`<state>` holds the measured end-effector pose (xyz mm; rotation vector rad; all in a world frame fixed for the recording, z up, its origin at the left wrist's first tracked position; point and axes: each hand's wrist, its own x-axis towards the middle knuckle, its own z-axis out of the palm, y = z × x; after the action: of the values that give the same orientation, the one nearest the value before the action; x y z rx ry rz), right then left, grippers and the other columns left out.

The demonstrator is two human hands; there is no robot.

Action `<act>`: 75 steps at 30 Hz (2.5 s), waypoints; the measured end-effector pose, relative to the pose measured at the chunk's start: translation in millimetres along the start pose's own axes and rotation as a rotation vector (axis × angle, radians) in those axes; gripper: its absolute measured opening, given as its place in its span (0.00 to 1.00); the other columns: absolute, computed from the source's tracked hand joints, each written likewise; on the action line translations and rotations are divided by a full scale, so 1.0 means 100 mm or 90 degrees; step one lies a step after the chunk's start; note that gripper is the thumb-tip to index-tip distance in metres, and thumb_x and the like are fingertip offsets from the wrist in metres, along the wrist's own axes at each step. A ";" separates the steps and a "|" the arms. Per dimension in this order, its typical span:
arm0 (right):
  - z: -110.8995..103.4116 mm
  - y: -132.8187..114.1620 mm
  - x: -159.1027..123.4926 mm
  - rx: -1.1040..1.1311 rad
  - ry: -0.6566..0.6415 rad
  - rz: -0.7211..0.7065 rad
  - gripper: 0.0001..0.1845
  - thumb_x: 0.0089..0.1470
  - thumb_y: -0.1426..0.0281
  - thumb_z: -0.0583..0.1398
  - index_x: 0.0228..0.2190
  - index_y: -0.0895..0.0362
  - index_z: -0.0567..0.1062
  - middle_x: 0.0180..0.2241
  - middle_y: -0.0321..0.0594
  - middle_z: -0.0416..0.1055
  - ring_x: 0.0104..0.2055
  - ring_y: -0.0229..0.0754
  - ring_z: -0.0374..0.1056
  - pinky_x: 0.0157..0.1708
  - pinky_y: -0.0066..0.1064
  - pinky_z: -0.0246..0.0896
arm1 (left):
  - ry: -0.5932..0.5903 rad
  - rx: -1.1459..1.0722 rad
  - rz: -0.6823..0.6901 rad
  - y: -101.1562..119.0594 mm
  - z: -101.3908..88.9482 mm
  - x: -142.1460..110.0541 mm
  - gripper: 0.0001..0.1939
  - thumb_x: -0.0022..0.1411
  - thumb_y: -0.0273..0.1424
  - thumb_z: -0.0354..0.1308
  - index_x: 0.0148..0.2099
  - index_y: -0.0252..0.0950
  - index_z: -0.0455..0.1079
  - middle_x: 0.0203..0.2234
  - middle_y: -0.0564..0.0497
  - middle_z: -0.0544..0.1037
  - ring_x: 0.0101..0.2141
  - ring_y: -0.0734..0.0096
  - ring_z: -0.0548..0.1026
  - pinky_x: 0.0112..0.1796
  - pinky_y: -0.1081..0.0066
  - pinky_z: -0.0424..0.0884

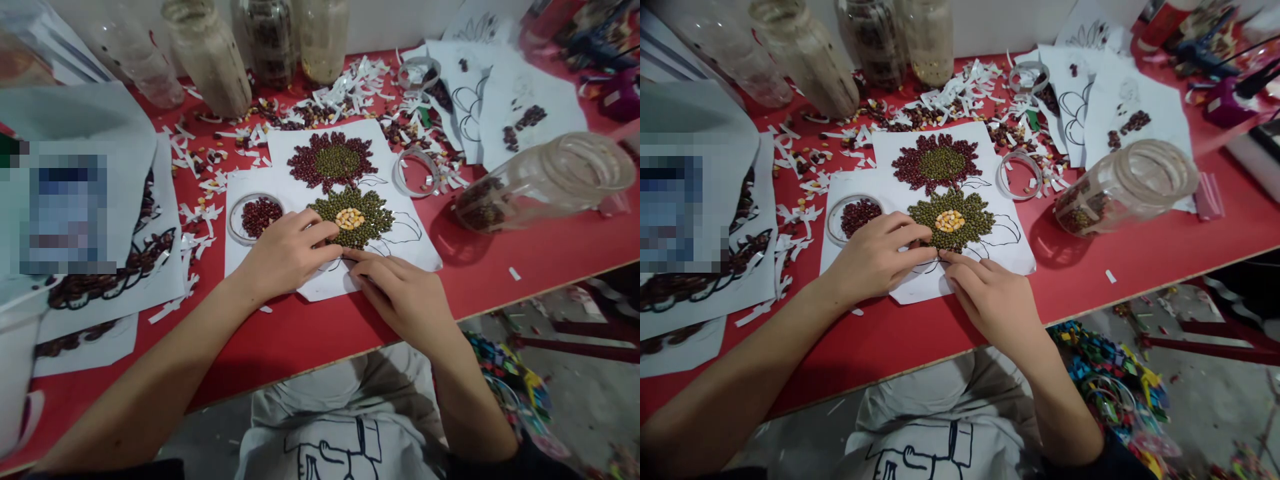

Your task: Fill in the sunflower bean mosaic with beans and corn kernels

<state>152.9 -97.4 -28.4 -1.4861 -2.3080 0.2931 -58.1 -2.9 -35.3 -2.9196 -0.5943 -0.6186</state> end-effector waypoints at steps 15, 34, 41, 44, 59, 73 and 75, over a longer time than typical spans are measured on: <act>0.00 0.01 0.00 0.018 0.006 -0.003 0.10 0.68 0.70 0.51 0.39 0.53 0.72 0.55 0.37 0.76 0.43 0.43 0.77 0.35 0.33 0.68 | 0.012 0.013 0.010 0.00 -0.01 -0.03 0.13 0.72 0.25 0.49 0.42 0.38 0.76 0.40 0.47 0.79 0.39 0.62 0.69 0.36 0.65 0.67; 0.01 0.01 -0.01 -0.005 0.010 -0.010 0.09 0.68 0.70 0.51 0.39 0.53 0.71 0.56 0.32 0.75 0.42 0.43 0.76 0.31 0.33 0.64 | 0.013 -0.032 -0.018 0.02 0.04 0.02 0.11 0.70 0.23 0.52 0.43 0.35 0.76 0.42 0.47 0.78 0.41 0.59 0.68 0.39 0.63 0.71; 0.00 0.01 -0.01 0.001 0.006 -0.007 0.09 0.68 0.71 0.51 0.39 0.53 0.71 0.56 0.34 0.75 0.41 0.43 0.76 0.32 0.33 0.64 | 0.014 -0.035 -0.014 0.01 0.05 0.02 0.10 0.68 0.22 0.53 0.44 0.35 0.75 0.42 0.46 0.78 0.42 0.58 0.68 0.40 0.62 0.72; 0.00 0.01 -0.01 0.010 0.007 -0.005 0.08 0.68 0.71 0.52 0.39 0.53 0.71 0.56 0.32 0.75 0.42 0.43 0.76 0.32 0.33 0.64 | 0.010 -0.040 -0.018 0.02 0.04 0.02 0.10 0.68 0.22 0.52 0.44 0.35 0.75 0.42 0.46 0.77 0.43 0.59 0.68 0.40 0.62 0.72; 0.00 0.01 -0.02 0.005 -0.001 -0.006 0.09 0.68 0.70 0.52 0.39 0.53 0.72 0.56 0.34 0.75 0.40 0.42 0.75 0.33 0.33 0.65 | 0.007 -0.043 -0.024 0.02 0.06 0.02 0.09 0.69 0.23 0.52 0.40 0.35 0.74 0.44 0.45 0.77 0.44 0.58 0.68 0.42 0.61 0.73; 0.00 0.01 -0.02 0.022 0.003 -0.004 0.09 0.68 0.71 0.52 0.39 0.53 0.72 0.56 0.34 0.75 0.43 0.42 0.76 0.36 0.33 0.67 | 0.026 -0.062 -0.022 0.03 0.05 0.00 0.12 0.71 0.25 0.49 0.44 0.35 0.75 0.43 0.45 0.78 0.45 0.59 0.69 0.43 0.60 0.73; 0.00 0.01 -0.02 0.019 -0.001 -0.002 0.08 0.67 0.71 0.52 0.38 0.53 0.72 0.56 0.34 0.75 0.44 0.43 0.76 0.36 0.33 0.67 | 0.020 -0.062 -0.025 0.03 0.05 0.00 0.12 0.71 0.24 0.49 0.44 0.35 0.75 0.43 0.45 0.78 0.45 0.59 0.69 0.43 0.60 0.73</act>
<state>154.5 -98.2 -29.2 -1.4675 -2.2972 0.3265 -55.3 -4.8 -39.7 -2.9888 -0.6358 -0.7153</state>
